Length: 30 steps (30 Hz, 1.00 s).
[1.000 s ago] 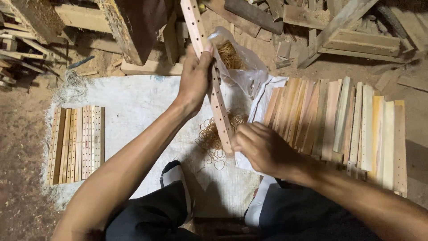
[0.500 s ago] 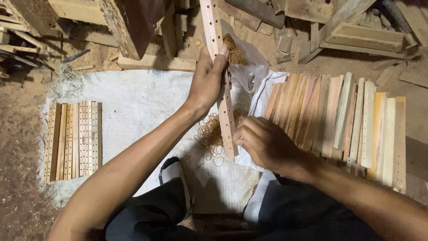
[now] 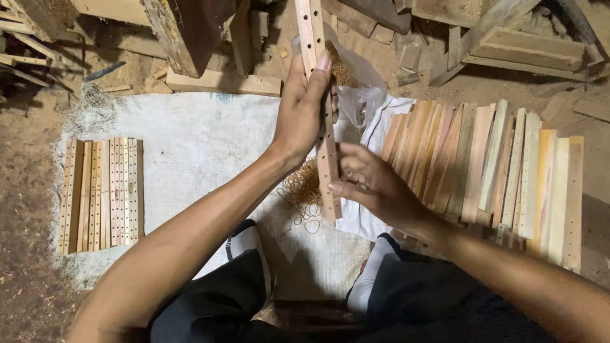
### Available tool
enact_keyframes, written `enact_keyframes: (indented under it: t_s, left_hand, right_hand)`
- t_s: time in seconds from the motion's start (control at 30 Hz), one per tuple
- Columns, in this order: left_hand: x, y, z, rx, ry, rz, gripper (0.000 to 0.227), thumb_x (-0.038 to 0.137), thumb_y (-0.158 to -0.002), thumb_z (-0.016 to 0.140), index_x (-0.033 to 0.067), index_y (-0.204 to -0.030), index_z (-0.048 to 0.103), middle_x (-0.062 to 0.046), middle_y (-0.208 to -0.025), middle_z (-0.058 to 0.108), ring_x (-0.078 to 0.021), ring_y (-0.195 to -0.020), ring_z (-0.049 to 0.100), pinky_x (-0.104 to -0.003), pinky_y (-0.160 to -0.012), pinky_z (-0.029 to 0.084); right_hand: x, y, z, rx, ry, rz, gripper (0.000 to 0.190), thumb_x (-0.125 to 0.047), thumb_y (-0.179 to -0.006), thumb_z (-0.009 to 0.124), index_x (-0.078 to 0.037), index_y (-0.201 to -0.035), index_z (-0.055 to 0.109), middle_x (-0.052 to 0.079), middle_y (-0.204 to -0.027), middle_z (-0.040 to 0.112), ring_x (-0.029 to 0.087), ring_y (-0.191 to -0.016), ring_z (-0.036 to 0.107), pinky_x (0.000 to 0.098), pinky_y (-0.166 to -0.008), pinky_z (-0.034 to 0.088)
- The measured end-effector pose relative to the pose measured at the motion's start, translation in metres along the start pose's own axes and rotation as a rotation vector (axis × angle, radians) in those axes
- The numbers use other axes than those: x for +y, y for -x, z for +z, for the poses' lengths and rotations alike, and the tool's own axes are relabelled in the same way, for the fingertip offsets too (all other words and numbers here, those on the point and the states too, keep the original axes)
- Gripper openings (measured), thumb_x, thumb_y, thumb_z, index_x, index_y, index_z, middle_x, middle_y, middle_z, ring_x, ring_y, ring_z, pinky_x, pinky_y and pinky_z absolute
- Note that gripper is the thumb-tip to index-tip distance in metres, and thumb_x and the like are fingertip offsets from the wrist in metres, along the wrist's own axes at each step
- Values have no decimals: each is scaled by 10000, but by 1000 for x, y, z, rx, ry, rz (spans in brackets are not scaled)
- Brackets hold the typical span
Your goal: Banding wooden slats together using rubber bands
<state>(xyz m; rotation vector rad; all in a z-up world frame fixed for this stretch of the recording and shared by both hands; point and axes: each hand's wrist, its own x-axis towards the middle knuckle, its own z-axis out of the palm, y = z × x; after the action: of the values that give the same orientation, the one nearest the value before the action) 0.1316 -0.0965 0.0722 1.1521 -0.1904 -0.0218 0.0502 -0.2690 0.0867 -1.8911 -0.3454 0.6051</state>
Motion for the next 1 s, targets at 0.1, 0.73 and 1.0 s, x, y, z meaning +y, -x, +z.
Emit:
enact_keyframes:
  t_s: [0.1, 0.73, 1.0]
  left_hand:
    - [8, 6, 8, -2, -86, 17, 300, 305, -1078, 407, 109, -1297, 463, 42, -721, 503, -76, -510, 428, -231, -406, 390]
    - [-17, 44, 0, -7, -472, -95, 321, 448, -1055, 460, 127, -1040, 472, 9, -669, 552, -117, -550, 555, -301, -546, 494]
    - [-10, 54, 8, -64, -573, -167, 364, 464, -1001, 512, 102, -1030, 507, -142, -674, 618, -263, -680, 615, -428, -682, 494]
  right_hand:
    - [11, 1, 5, -94, -15, -76, 669, -310, -890, 649, 122, -1371, 477, 378, -1487, 441, 446, -1400, 489, 542, -1115, 443]
    - [280, -66, 30, -31, 579, 72, 159, -224, -882, 653, -143, -976, 752, 132, -886, 772, 365, -938, 742, 454, -834, 577]
    - [339, -71, 101, 117, 817, 381, 234, -316, -873, 672, -152, -994, 786, 140, -927, 763, 373, -965, 739, 506, -855, 581]
